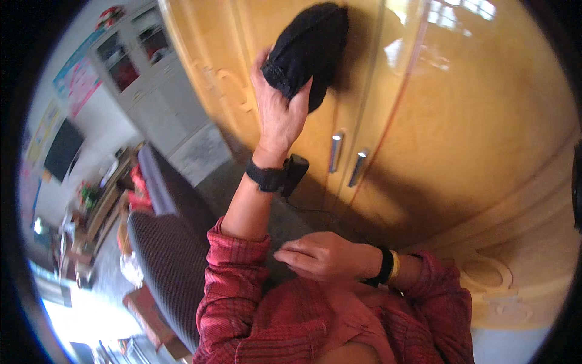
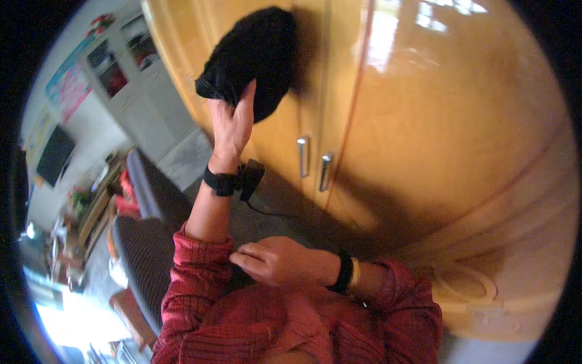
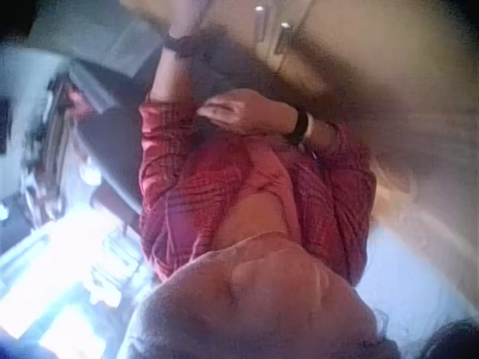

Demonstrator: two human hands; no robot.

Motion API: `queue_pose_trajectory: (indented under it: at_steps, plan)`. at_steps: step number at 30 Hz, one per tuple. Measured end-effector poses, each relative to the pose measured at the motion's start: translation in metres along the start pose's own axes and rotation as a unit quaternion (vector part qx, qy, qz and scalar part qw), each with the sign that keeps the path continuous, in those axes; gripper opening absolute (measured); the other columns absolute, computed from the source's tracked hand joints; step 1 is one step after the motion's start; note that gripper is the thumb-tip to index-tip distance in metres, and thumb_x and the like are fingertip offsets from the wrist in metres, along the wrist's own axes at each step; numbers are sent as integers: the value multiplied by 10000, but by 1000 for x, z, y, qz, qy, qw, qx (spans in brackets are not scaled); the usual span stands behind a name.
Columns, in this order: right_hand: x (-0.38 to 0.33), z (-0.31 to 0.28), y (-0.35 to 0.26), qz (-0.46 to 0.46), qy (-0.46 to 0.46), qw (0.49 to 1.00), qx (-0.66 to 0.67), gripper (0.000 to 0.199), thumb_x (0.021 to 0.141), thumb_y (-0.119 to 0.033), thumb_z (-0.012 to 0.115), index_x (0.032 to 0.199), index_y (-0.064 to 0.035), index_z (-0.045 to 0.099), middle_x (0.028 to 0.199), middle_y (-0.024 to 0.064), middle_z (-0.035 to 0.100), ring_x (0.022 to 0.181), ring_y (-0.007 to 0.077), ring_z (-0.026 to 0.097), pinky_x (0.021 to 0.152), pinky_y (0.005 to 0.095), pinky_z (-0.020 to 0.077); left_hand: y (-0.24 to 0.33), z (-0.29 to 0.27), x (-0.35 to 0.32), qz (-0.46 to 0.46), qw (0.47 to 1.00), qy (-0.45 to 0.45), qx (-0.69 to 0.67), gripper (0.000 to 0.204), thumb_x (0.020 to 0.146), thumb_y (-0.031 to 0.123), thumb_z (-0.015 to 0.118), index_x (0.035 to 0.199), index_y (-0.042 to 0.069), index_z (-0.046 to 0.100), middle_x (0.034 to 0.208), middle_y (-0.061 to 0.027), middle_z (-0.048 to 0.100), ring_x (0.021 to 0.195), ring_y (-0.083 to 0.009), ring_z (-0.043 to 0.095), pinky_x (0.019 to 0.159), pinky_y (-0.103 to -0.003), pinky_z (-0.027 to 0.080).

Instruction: The person wipes a wardrobe door and a sofa armrest with a black cloth, then opens a cabinet and handles several red plastic bags inside. The person also moves a cardboard box on a table.

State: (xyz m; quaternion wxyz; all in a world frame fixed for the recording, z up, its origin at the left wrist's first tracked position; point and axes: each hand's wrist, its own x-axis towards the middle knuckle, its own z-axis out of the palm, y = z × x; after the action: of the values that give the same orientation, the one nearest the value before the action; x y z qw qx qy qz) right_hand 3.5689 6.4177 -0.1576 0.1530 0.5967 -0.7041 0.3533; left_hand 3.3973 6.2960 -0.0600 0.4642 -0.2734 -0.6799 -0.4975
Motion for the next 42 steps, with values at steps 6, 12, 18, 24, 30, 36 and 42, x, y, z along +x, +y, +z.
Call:
queue_pose_trajectory:
  at_steps: [6, 12, 18, 24, 30, 36, 42]
  plan:
    - [-65, -8, -27, 138, -26, 986, -92, 361, 821, -149, 594, 1163, -38, 557, 748, 111, 595, 601, 301, 596, 499, 409, 494, 59, 79, -9, 112, 990, -23, 89, 832, 577, 91, 708, 1360, 226, 461, 1315, -231, 397, 1207, -422, 390, 1029, -503, 297]
    - [-108, -5, -61, 197, -43, 970, -139, 336, 825, -172, 594, 1139, -56, 566, 722, 99, 576, 569, 282, 594, 488, 397, 498, 98, 98, -165, 282, 924, -245, 87, 632, 716, 149, 629, 1294, 378, 521, 1225, -125, 475, 1153, -337, 448, 938, -616, 309]
    - [-156, -23, -114, 258, -59, 952, -156, 299, 850, -156, 608, 1132, -58, 589, 807, 115, 631, 665, 297, 625, 591, 391, 530, 85, 106, -199, 236, 925, -273, 121, 533, 724, 130, 622, 1235, 277, 582, 1082, -118, 501, 1069, -316, 499, 1006, -641, 270]
    - [-220, -46, -189, 329, -16, 927, -180, 298, 881, -189, 538, 1147, -55, 530, 738, 119, 588, 660, 321, 622, 578, 439, 524, 160, 124, -64, 138, 987, 37, 70, 705, 637, 70, 673, 1310, 73, 465, 1089, -239, 491, 1041, -397, 482, 928, -464, 386]
    - [-266, -53, -256, 353, 61, 901, -245, 316, 855, -161, 594, 1143, -40, 543, 804, 114, 620, 686, 300, 634, 598, 389, 532, 333, 193, -4, 215, 970, 73, 91, 644, 620, 111, 711, 1240, 154, 543, 950, -191, 536, 912, -374, 527, 801, -451, 436]
    - [-300, -55, -301, 393, 108, 867, -288, 374, 812, -140, 613, 1159, -27, 533, 808, 108, 615, 676, 288, 634, 595, 378, 534, 449, 270, -137, 423, 899, -98, 61, 532, 665, 80, 631, 1182, 190, 569, 820, -84, 444, 779, -287, 468, 653, -411, 365]
    - [-316, -56, -312, 382, 109, 865, -305, 386, 811, -130, 602, 1174, -25, 521, 812, 107, 612, 681, 292, 634, 595, 388, 531, 444, 270, -216, 609, 740, -285, 16, 385, 809, 163, 509, 1183, 92, 565, 852, -71, 462, 848, -243, 468, 800, -385, 391]
